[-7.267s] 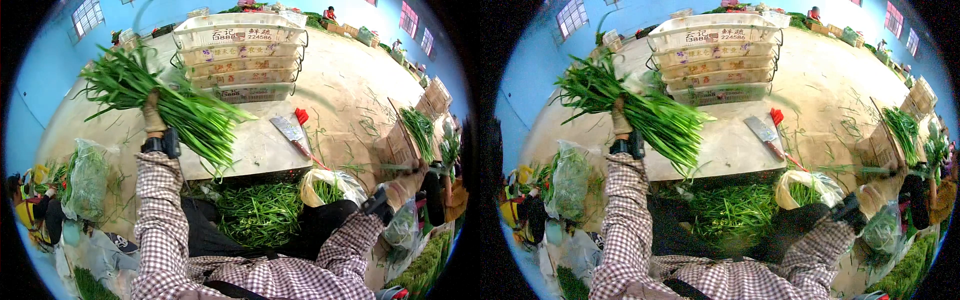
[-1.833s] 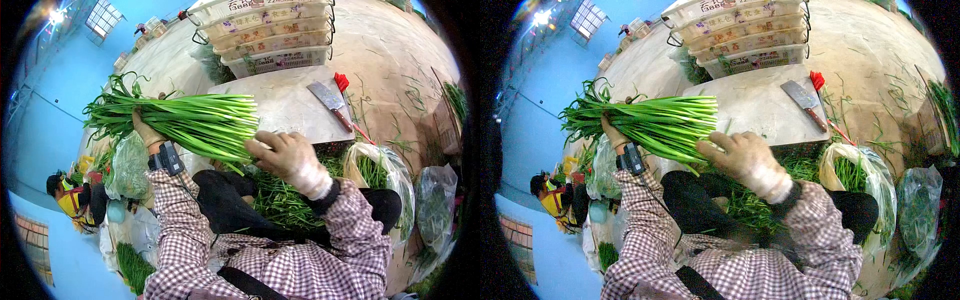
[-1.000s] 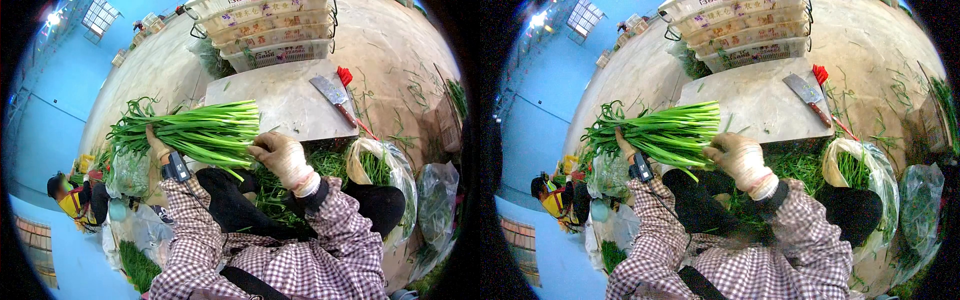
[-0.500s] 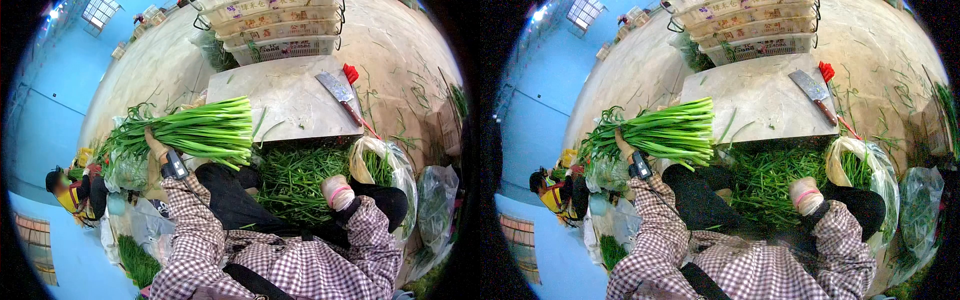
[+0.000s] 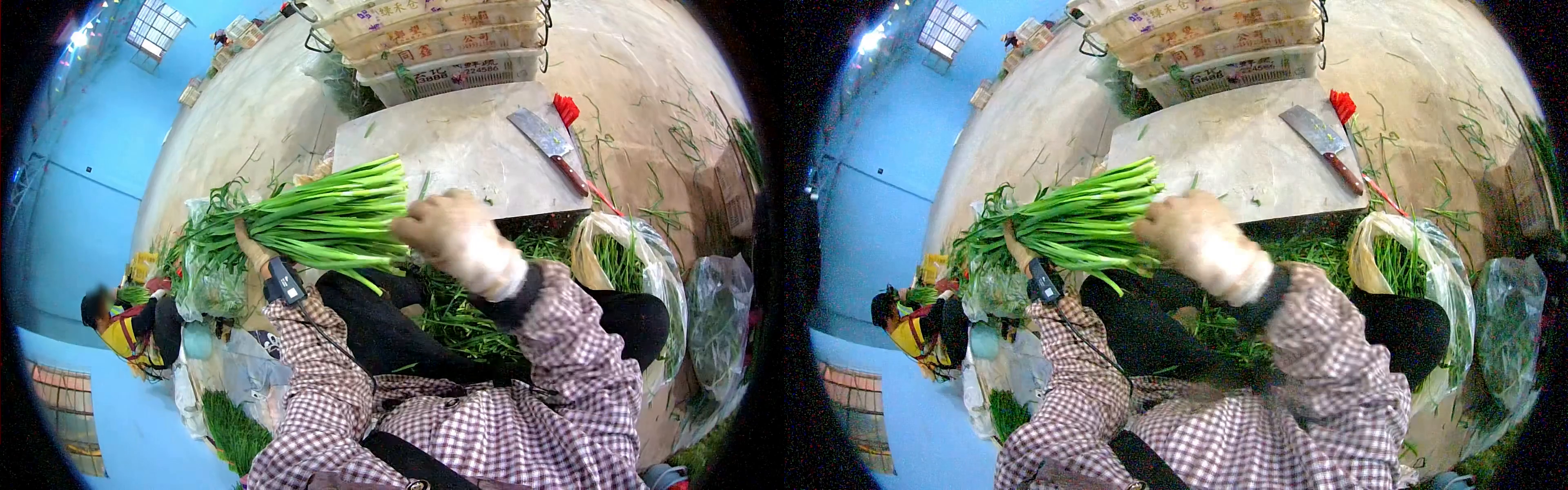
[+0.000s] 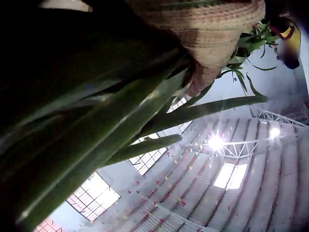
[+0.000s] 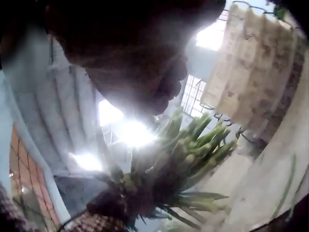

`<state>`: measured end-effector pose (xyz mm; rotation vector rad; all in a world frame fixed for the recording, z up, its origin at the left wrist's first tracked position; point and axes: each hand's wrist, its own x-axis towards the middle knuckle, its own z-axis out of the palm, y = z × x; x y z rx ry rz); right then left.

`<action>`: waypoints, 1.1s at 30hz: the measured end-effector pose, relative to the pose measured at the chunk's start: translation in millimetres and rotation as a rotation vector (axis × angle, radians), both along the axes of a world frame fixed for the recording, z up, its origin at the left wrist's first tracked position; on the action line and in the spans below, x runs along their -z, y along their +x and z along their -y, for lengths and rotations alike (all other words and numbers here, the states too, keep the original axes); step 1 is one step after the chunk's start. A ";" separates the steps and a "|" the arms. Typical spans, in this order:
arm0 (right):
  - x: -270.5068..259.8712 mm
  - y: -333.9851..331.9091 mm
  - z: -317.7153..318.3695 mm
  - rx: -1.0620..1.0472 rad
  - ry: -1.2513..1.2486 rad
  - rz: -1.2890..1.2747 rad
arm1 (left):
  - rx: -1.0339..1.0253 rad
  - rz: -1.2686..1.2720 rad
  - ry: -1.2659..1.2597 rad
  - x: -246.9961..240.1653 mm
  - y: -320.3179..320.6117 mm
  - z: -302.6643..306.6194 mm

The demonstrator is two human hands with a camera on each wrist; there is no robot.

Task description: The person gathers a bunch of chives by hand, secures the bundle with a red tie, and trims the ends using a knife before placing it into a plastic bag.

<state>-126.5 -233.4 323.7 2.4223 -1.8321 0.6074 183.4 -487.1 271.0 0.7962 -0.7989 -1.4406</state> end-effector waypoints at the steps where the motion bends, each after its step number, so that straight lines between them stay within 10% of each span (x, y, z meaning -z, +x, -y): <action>1: 7.6 -13.3 -9.8 0.079 0.014 0.023 | -0.040 0.043 0.020 -0.1 1.9 -6.1; 8: 109.3 -52.9 -82.4 0.245 0.891 0.095 | -0.134 0.052 0.101 14.5 37.5 -10.0; 11: 59.5 -20.8 -53.3 0.166 0.054 0.427 | -0.047 0.006 0.141 9.7 26.9 -26.0; 14: 34.0 5.3 -12.6 0.119 -0.136 0.637 | -0.081 -0.009 0.115 22.0 25.9 -23.9; 24: 44.5 40.9 28.4 0.115 0.042 0.213 | -0.112 -0.036 0.137 41.0 31.4 -19.2; 31: 92.3 -18.7 -54.2 0.102 0.264 -0.019 | -0.118 -0.049 0.146 49.9 45.5 -12.2; 33: 117.0 -39.1 -85.0 0.215 0.876 -0.246 | -0.124 -0.047 0.125 60.0 60.0 -9.7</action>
